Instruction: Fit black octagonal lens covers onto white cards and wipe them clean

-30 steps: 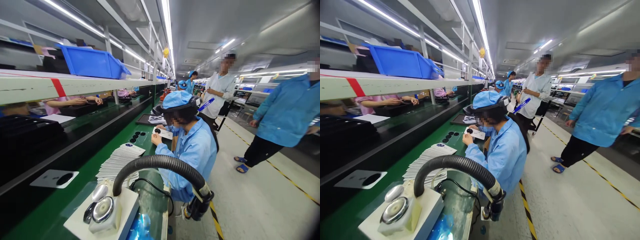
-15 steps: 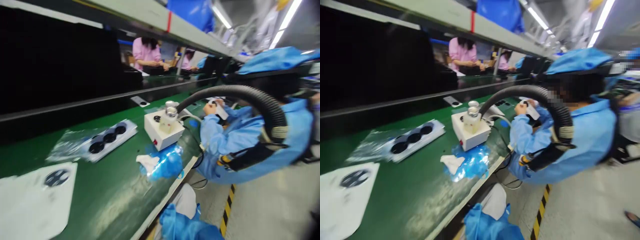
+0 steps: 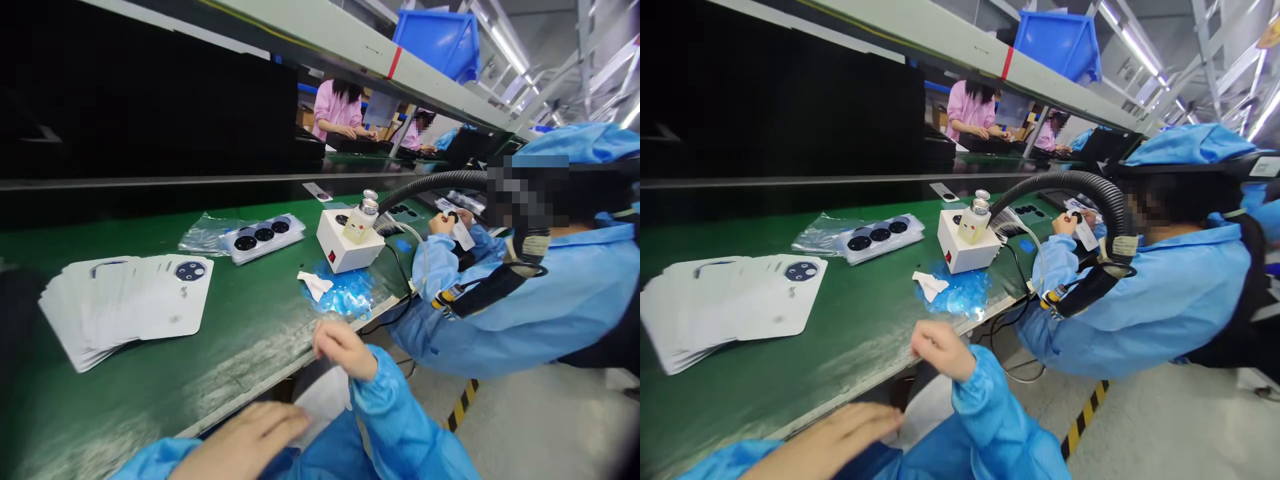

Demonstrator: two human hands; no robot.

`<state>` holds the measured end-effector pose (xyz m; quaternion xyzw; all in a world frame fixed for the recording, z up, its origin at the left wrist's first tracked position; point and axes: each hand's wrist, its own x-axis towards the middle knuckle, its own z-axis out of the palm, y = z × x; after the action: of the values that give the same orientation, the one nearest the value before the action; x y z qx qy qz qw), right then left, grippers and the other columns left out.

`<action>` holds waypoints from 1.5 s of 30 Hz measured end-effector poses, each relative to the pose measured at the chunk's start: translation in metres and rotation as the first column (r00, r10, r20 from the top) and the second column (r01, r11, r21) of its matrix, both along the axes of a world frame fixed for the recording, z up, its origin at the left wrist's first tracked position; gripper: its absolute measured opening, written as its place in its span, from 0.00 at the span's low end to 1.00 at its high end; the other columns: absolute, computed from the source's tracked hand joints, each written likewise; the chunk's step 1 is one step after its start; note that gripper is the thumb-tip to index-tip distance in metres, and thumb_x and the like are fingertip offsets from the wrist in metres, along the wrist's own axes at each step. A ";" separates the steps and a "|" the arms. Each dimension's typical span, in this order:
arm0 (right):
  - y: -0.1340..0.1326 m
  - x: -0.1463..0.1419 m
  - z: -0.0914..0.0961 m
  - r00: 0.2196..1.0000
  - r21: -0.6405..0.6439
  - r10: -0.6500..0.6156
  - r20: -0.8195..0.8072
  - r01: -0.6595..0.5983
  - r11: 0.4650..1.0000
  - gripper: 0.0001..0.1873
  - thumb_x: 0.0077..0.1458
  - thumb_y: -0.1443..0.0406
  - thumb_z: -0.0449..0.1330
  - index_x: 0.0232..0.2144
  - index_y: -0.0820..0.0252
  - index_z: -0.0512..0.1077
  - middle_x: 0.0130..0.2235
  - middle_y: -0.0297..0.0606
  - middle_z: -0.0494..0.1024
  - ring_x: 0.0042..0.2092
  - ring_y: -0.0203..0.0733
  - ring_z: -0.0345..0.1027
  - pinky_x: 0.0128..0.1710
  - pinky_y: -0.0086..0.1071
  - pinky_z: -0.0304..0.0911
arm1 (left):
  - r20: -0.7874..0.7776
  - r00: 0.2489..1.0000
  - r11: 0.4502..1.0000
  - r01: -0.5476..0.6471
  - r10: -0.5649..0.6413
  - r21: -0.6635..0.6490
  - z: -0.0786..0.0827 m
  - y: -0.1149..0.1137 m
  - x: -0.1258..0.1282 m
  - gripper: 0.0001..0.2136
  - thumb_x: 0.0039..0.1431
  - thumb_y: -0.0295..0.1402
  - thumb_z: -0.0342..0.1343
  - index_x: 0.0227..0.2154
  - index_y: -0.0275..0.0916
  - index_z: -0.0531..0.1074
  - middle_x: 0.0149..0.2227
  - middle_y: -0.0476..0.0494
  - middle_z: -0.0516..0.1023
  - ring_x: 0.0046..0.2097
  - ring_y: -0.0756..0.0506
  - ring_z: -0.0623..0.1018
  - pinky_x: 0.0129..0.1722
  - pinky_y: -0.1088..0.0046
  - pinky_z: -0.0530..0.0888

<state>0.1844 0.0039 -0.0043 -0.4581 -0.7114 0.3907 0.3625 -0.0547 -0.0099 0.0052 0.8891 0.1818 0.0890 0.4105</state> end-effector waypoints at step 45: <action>0.038 -0.004 0.024 0.876 0.169 -0.459 -0.150 0.480 0.861 0.20 0.57 0.60 0.53 0.51 0.59 0.62 0.45 0.45 0.71 0.46 0.45 0.68 0.43 0.38 0.67 | 0.187 0.693 0.544 -0.340 0.697 -0.767 0.028 0.078 0.098 0.35 0.56 0.45 0.52 0.63 0.48 0.44 0.53 0.38 0.71 0.48 0.38 0.76 0.41 0.64 0.76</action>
<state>0.1805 0.0420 0.0195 -0.5576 -0.5938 0.2402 0.5280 0.0436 0.0681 0.0333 0.5230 0.3588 0.3515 0.6886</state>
